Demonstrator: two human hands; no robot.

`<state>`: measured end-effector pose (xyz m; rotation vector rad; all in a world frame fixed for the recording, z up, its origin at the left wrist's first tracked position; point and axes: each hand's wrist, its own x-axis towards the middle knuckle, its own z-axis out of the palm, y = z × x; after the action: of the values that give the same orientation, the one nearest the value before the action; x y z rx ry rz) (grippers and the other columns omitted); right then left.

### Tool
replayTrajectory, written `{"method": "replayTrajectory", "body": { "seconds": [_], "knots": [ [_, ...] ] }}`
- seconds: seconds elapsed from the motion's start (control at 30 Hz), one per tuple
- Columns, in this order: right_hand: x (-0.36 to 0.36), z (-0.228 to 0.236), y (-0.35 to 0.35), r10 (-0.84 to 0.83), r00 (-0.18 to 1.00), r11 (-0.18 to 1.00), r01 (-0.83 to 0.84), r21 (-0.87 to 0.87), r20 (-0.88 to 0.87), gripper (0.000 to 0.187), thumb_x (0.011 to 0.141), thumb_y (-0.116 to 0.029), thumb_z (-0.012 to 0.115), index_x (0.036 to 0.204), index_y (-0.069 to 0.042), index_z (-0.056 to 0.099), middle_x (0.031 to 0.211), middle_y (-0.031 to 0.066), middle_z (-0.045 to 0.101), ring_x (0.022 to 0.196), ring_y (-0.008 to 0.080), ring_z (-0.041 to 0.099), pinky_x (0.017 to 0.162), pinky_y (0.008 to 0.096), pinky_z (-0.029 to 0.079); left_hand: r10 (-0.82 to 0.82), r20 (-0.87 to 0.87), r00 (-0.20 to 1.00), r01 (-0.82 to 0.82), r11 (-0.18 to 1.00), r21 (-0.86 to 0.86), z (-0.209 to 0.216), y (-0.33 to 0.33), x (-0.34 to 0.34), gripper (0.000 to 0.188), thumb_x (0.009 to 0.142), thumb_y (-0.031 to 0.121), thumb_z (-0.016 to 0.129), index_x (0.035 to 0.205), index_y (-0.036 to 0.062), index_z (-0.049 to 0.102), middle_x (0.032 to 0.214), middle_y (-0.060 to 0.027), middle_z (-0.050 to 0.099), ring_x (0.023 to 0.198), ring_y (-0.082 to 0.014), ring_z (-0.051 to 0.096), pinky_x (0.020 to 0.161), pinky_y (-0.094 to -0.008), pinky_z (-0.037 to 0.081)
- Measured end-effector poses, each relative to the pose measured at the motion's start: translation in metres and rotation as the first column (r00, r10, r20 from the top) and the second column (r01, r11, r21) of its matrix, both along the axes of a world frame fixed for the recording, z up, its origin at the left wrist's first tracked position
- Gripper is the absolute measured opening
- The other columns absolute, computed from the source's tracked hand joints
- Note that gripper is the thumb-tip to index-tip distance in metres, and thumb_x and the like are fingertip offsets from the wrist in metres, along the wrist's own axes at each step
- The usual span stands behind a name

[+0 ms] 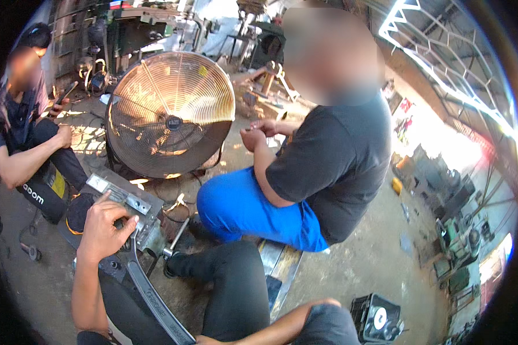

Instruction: The person uses a large adjustable wrench to tighten a bolt on a metal part clamped in a vise. The person repeatedly adjusts the wrench and applies force to the bolt while two other people sit nearby.

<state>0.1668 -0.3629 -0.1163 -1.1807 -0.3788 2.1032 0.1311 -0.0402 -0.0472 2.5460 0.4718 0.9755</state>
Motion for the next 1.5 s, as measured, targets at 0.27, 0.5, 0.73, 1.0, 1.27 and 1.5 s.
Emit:
{"method": "replayTrajectory", "body": {
  "seconds": [0.27, 0.5, 0.73, 1.0, 1.27, 1.5],
  "knots": [
    [-0.009, 0.019, -0.002, -0.181, 0.904, 0.966, 0.090, -0.243, -0.386, 0.036, 0.091, -0.006, 0.067, 0.068, -0.017, 0.041, 0.055, -0.0057, 0.032, 0.043, 0.0070, 0.030, 0.041, 0.0266, 0.020, -0.040, 0.177, 0.983, 0.067, 0.986, -0.150, 0.002, 0.002, 0.001, 0.009, 0.077, 0.004, 0.077, 0.073, -0.0032, 0.073, 0.074, -0.0175, 0.073, 0.071, -0.0333, 0.073, 0.092, -0.0448, 0.058],
    [-0.202, 0.003, 0.099, -0.483, 0.829, 0.872, 0.429, -0.234, -0.281, 0.026, 0.090, -0.014, 0.065, 0.068, -0.011, 0.051, 0.054, -0.0004, 0.039, 0.044, 0.0126, 0.035, 0.044, 0.0304, 0.029, -0.174, 0.427, 0.887, 0.370, 0.822, -0.433, -0.033, 0.051, -0.032, 0.008, 0.084, 0.002, 0.074, 0.088, -0.0042, 0.076, 0.091, -0.0158, 0.077, 0.102, -0.0238, 0.074, 0.098, -0.0388, 0.055],
    [-0.222, -0.036, 0.105, -0.523, 0.852, 0.852, 0.522, -0.035, -0.029, 0.029, 0.096, -0.022, 0.066, 0.071, -0.010, 0.057, 0.054, -0.0010, 0.043, 0.044, 0.0137, 0.043, 0.045, 0.0320, 0.035, 0.138, 0.600, 0.788, 0.416, 0.599, -0.684, -0.037, 0.031, -0.188, 0.030, 0.105, 0.025, 0.056, 0.122, 0.0003, 0.059, 0.111, -0.0134, 0.067, 0.106, -0.0281, 0.067, 0.100, -0.0434, 0.052],
    [-0.276, -0.019, 0.126, -0.709, 0.508, 0.643, 0.750, -0.155, -0.488, 0.012, 0.102, -0.019, 0.067, 0.102, -0.010, 0.060, 0.075, 0.0005, 0.056, 0.066, 0.0125, 0.059, 0.060, 0.0311, 0.049, 0.851, 0.514, 0.104, -0.104, 0.523, -0.846, -0.149, -0.155, -0.275, 0.029, 0.097, 0.015, 0.066, 0.124, 0.0027, 0.066, 0.113, -0.0181, 0.067, 0.094, -0.0292, 0.066, 0.065, -0.0422, 0.058],
    [-0.189, -0.038, 0.133, -0.256, 0.956, 0.713, 0.287, 0.640, -0.144, 0.042, 0.095, -0.013, 0.076, 0.129, -0.009, 0.052, 0.105, -0.0010, 0.061, 0.096, 0.0122, 0.061, 0.083, 0.0292, 0.053, 0.811, 0.540, 0.225, -0.723, 0.511, -0.466, -0.148, -0.178, -0.238, 0.032, 0.098, 0.021, 0.068, 0.125, 0.0036, 0.066, 0.098, -0.0147, 0.066, 0.081, -0.0295, 0.064, 0.061, -0.0423, 0.052],
    [-0.099, -0.050, 0.174, -0.033, 0.988, 0.884, 0.100, 0.456, -0.152, 0.063, 0.097, -0.066, 0.059, 0.131, -0.015, 0.041, 0.100, -0.0018, 0.047, 0.093, 0.0083, 0.048, 0.078, 0.0267, 0.040, 0.872, 0.436, 0.225, -0.854, 0.392, -0.343, -0.175, -0.164, -0.300, 0.030, 0.095, 0.021, 0.072, 0.118, 0.0014, 0.069, 0.083, -0.0137, 0.064, 0.070, -0.0289, 0.061, 0.060, -0.0413, 0.048]
  ]
}}
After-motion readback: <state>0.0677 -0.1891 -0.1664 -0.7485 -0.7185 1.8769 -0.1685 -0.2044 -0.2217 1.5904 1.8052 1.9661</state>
